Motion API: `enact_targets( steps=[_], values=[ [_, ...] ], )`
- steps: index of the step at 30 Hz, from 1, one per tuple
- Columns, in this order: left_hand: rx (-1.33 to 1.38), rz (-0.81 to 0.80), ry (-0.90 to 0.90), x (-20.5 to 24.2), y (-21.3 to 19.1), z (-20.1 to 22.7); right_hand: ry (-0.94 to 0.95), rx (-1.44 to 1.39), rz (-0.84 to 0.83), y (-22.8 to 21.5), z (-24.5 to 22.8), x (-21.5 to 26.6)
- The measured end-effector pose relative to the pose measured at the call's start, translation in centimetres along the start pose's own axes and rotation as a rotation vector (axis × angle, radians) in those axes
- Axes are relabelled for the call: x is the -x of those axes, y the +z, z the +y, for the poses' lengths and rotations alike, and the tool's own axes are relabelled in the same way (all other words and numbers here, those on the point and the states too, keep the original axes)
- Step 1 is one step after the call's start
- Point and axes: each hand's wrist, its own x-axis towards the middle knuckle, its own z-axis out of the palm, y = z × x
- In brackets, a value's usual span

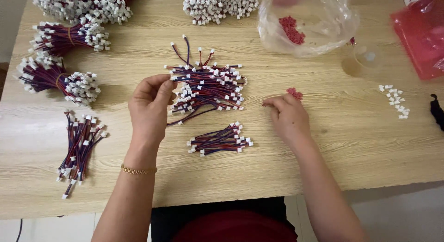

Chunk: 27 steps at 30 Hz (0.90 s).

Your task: Sorting and organizing small wire harnesses into neat bundles on a table

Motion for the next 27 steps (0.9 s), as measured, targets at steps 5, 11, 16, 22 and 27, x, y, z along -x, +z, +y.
enact_targets(
  steps=[5, 11, 16, 22, 27],
  values=[
    [0.121, 0.035, -0.045, 1.4, -0.5, -0.6, -0.009, -0.06, 0.004, 0.4, 1.3, 0.0],
    [0.173, 0.042, -0.074, 3.6, -0.7, 0.1, -0.038, -0.017, 0.027, 0.5, 0.8, 0.1],
    [0.175, 0.043, -0.103, 4.2, -1.4, -0.3, -0.048, -0.002, 0.067, 0.6, 1.6, 0.1],
    [0.213, 0.041, -0.11, 5.0, -1.3, 0.0, -0.042, -0.044, 0.021, 0.1, 1.7, 0.1],
    [0.21, 0.014, -0.118, 5.9, -1.0, -0.1, -0.034, 0.02, -0.045, -0.2, 0.4, 0.0]
  ],
)
